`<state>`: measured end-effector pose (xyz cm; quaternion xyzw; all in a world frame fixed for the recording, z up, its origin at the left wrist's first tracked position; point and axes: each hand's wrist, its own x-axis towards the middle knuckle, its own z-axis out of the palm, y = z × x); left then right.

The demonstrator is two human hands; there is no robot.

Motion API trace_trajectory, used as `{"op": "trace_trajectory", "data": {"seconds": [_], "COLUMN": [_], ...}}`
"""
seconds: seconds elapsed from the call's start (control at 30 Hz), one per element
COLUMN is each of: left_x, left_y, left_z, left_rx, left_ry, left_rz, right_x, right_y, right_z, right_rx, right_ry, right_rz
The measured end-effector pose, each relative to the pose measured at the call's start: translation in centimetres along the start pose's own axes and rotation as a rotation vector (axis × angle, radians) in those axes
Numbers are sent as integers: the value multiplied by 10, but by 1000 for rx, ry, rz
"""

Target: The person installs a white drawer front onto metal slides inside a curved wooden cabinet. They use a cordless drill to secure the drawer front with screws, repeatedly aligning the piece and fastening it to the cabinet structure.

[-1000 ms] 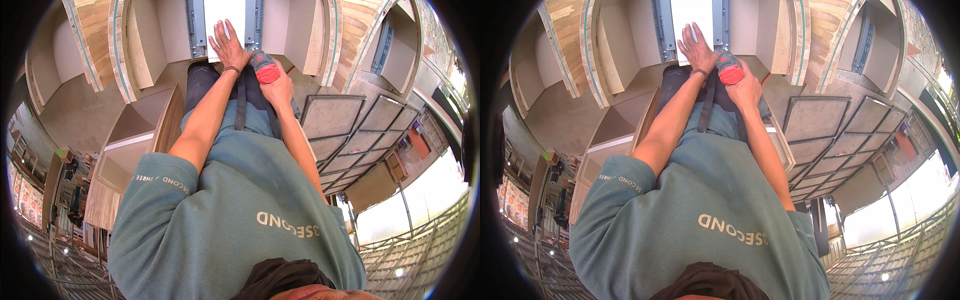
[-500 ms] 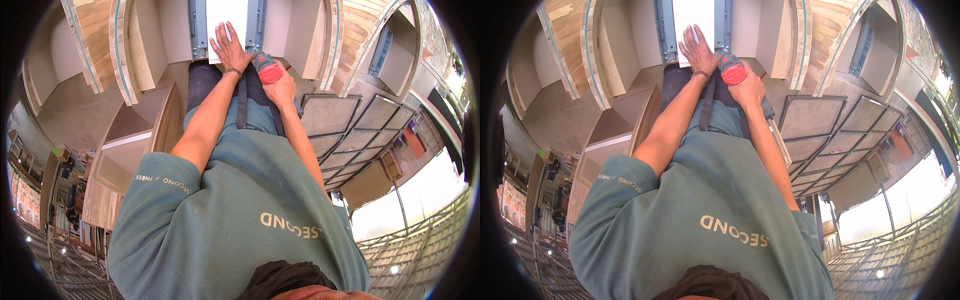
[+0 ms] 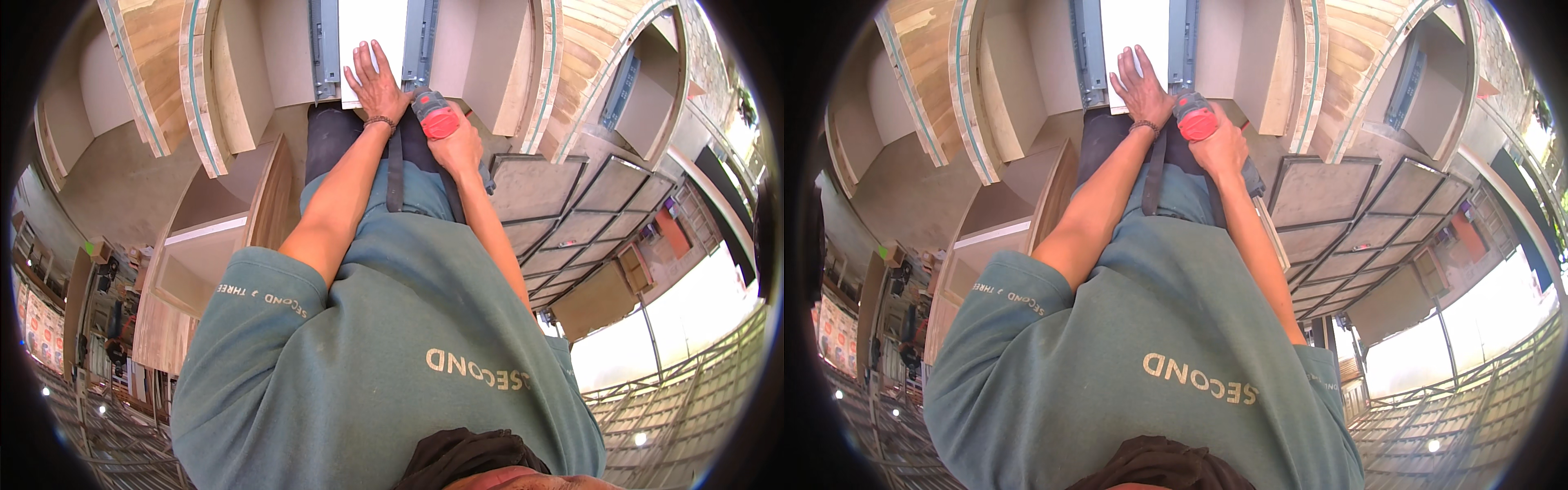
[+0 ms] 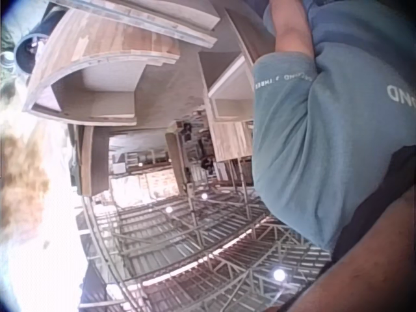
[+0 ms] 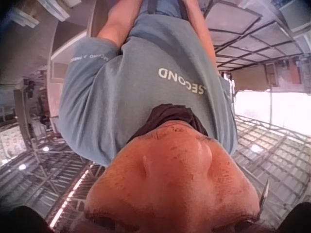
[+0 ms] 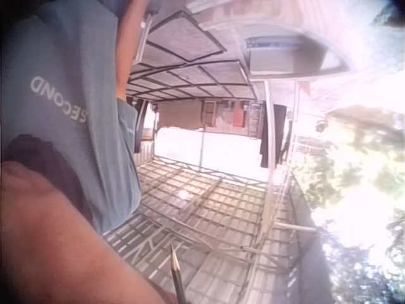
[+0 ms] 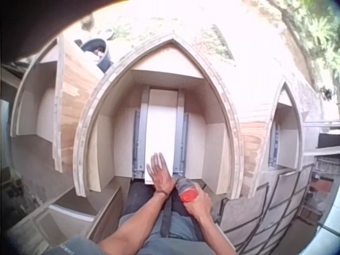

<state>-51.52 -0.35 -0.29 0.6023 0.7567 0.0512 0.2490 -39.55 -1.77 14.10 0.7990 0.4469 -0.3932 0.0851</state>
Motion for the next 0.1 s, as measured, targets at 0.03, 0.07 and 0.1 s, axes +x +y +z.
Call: {"op": "trace_trajectory", "data": {"seconds": [0.03,0.07,0.1], "left_x": [0,0,0], "left_y": [-1,0,0], "left_z": [0,-1,-2], "left_rx": [-15,-32,-48], "left_ry": [2,2,2], "left_rz": [-2,-2,-3], "right_x": [1,2,3], "right_y": [0,-1,-1], "right_z": [0,0,0], "right_rx": [-6,-11,-17], "right_ry": [-8,-15,-22], "right_rz": [0,4,7]}}
